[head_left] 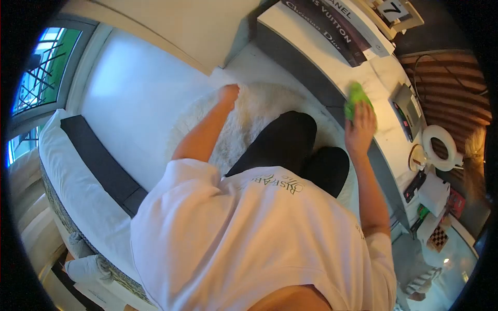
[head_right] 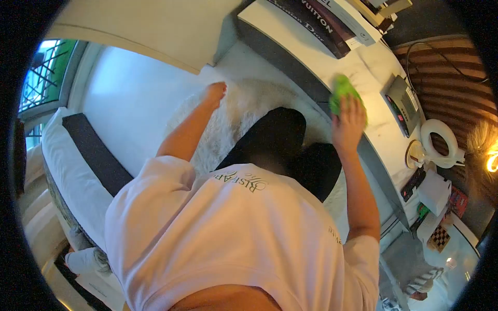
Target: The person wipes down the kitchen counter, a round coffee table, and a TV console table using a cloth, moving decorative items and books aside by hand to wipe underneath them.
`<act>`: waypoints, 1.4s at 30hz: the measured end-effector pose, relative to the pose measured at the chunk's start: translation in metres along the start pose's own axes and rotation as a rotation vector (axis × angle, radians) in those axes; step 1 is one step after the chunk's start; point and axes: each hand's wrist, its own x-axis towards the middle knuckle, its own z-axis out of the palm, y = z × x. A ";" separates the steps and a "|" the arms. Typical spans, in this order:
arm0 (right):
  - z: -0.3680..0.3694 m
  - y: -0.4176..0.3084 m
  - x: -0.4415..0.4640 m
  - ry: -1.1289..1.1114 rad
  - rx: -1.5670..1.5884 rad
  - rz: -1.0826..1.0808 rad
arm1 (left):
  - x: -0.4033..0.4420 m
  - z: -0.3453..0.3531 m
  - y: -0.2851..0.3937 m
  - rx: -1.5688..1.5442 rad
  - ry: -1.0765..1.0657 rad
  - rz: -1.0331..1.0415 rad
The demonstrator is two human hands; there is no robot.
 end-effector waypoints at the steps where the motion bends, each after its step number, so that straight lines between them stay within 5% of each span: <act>1: -0.001 -0.022 0.027 -0.069 -0.003 -0.087 | -0.013 -0.002 -0.001 -0.050 0.003 -0.008; 2: 0.007 -0.039 0.051 -0.057 -0.070 -0.240 | -0.056 0.007 0.037 -0.207 0.056 -0.224; 5: 0.040 -0.080 0.125 -0.031 -0.197 -0.621 | -0.109 0.009 0.059 -0.254 0.061 -0.262; 13: 0.150 -0.172 0.236 0.184 -0.876 -0.822 | -0.180 -0.016 0.086 -0.281 0.072 -0.340; 17: 0.185 -0.095 0.134 -0.216 -0.585 -0.900 | -0.174 -0.030 0.094 -0.269 0.064 -0.330; 21: 0.174 0.030 -0.001 -0.739 -0.330 -0.695 | -0.167 -0.027 0.094 -0.204 -0.020 -0.309; 22: 0.161 0.053 -0.029 -0.799 -0.396 -0.707 | -0.166 -0.022 0.098 -0.213 -0.037 -0.304; 24: 0.102 0.072 -0.054 -0.854 -0.901 -1.059 | -0.160 -0.012 0.106 -0.200 -0.082 -0.296; 27: 0.065 0.114 -0.093 -1.050 -0.213 -0.522 | -0.160 -0.005 0.113 -0.194 -0.126 -0.259; 30: 0.053 0.113 -0.103 -0.952 -0.142 -0.413 | -0.164 0.007 0.117 -0.208 -0.148 -0.285; 33: 0.077 0.084 -0.065 -0.502 -0.045 -0.505 | -0.169 0.014 0.117 -0.190 -0.193 -0.311; 34: 0.055 0.059 -0.034 -0.377 -0.263 -0.667 | -0.171 0.019 0.119 -0.180 -0.218 -0.311; 35: 0.059 0.045 -0.015 -0.192 -0.085 -0.668 | -0.174 0.026 0.124 -0.160 -0.232 -0.295; 37: 0.057 0.018 0.009 -0.097 -0.323 -0.672 | -0.180 0.034 0.138 -0.121 -0.251 -0.254; 42: 0.048 0.047 -0.028 -0.024 -0.170 -0.635 | -0.188 0.048 0.163 -0.065 -0.266 -0.191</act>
